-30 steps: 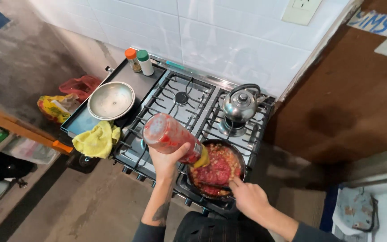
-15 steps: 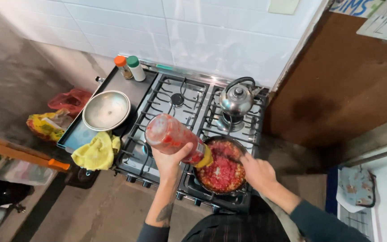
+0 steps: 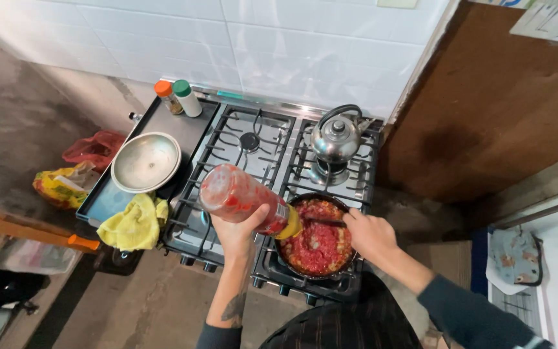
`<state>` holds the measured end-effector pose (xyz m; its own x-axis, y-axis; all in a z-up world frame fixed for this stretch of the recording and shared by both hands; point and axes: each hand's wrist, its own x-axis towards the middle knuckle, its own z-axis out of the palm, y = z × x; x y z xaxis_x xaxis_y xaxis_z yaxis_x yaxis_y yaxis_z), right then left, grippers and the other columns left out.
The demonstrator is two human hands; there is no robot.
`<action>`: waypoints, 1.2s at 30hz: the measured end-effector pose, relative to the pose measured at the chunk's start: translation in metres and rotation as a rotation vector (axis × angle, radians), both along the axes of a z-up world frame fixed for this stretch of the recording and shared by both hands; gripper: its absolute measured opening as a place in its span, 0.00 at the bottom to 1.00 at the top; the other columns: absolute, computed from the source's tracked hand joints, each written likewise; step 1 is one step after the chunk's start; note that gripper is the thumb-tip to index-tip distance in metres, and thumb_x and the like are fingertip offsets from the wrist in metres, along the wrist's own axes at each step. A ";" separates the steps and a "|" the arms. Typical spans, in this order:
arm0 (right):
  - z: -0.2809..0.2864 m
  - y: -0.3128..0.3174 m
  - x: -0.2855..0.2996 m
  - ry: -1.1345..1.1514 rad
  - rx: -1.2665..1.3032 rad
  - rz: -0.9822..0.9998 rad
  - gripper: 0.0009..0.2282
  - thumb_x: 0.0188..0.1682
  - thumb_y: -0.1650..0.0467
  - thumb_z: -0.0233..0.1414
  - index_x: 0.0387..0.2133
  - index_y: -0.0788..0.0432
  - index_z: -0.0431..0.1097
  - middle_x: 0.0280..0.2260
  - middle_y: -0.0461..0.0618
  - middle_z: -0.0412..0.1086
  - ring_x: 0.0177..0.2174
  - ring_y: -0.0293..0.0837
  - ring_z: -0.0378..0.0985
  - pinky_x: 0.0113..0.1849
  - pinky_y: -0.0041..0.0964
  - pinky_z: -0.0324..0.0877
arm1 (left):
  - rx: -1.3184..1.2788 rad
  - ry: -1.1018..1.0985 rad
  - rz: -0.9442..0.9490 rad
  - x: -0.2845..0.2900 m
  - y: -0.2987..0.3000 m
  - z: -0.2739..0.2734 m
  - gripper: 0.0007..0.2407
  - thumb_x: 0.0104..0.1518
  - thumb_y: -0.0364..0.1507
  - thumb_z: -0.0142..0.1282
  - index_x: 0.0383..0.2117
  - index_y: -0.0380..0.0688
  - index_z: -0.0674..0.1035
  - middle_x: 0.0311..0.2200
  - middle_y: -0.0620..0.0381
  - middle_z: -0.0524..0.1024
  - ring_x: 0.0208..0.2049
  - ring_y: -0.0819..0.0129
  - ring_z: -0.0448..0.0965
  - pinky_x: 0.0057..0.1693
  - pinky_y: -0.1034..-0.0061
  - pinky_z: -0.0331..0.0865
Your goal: Adding tomato sauce from a bottle into a pan on a stove and stirring it.
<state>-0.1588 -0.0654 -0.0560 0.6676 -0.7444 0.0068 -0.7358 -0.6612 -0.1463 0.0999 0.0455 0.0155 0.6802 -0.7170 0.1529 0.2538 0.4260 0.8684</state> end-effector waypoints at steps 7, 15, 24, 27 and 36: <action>-0.012 0.005 -0.001 0.055 0.025 0.115 0.10 0.36 0.74 0.54 0.33 0.57 0.68 0.35 0.52 0.69 0.31 0.55 0.80 0.31 0.52 0.74 | 0.037 -0.050 0.021 -0.001 0.001 -0.004 0.35 0.35 0.19 0.74 0.56 0.39 0.71 0.50 0.55 0.75 0.52 0.63 0.77 0.61 0.64 0.71; -0.035 -0.061 0.017 -0.074 -0.250 0.202 0.05 0.43 0.75 0.53 0.31 0.55 0.70 0.32 0.50 0.69 0.31 0.53 0.79 0.30 0.49 0.74 | 0.048 -0.008 0.042 -0.003 0.004 0.001 0.35 0.35 0.20 0.74 0.56 0.39 0.70 0.50 0.54 0.75 0.52 0.63 0.77 0.60 0.63 0.71; 0.008 0.016 -0.013 -0.079 0.156 0.062 0.10 0.43 0.71 0.54 0.39 0.54 0.75 0.33 0.48 0.72 0.30 0.56 0.79 0.31 0.53 0.74 | 0.108 0.015 0.097 -0.002 0.008 -0.004 0.34 0.34 0.19 0.73 0.54 0.39 0.71 0.49 0.54 0.76 0.50 0.61 0.78 0.58 0.63 0.72; -0.010 0.045 -0.013 0.109 0.249 0.018 0.10 0.47 0.70 0.52 0.41 0.61 0.70 0.40 0.51 0.69 0.28 0.55 0.81 0.31 0.51 0.76 | 0.073 0.012 0.106 -0.005 0.007 0.005 0.35 0.34 0.19 0.73 0.55 0.41 0.70 0.49 0.56 0.74 0.52 0.63 0.77 0.59 0.64 0.71; -0.014 0.072 0.005 0.118 0.360 -0.054 0.11 0.47 0.68 0.54 0.40 0.63 0.70 0.41 0.56 0.71 0.31 0.57 0.81 0.34 0.52 0.77 | 0.110 -0.114 0.132 -0.018 0.002 0.004 0.40 0.34 0.21 0.75 0.60 0.40 0.65 0.53 0.53 0.72 0.54 0.63 0.76 0.62 0.65 0.70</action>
<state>-0.1541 0.0069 -0.0704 0.6082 -0.7190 -0.3364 -0.7936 -0.5431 -0.2742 0.0821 0.0477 0.0198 0.7520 -0.6395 0.1596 0.0997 0.3498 0.9315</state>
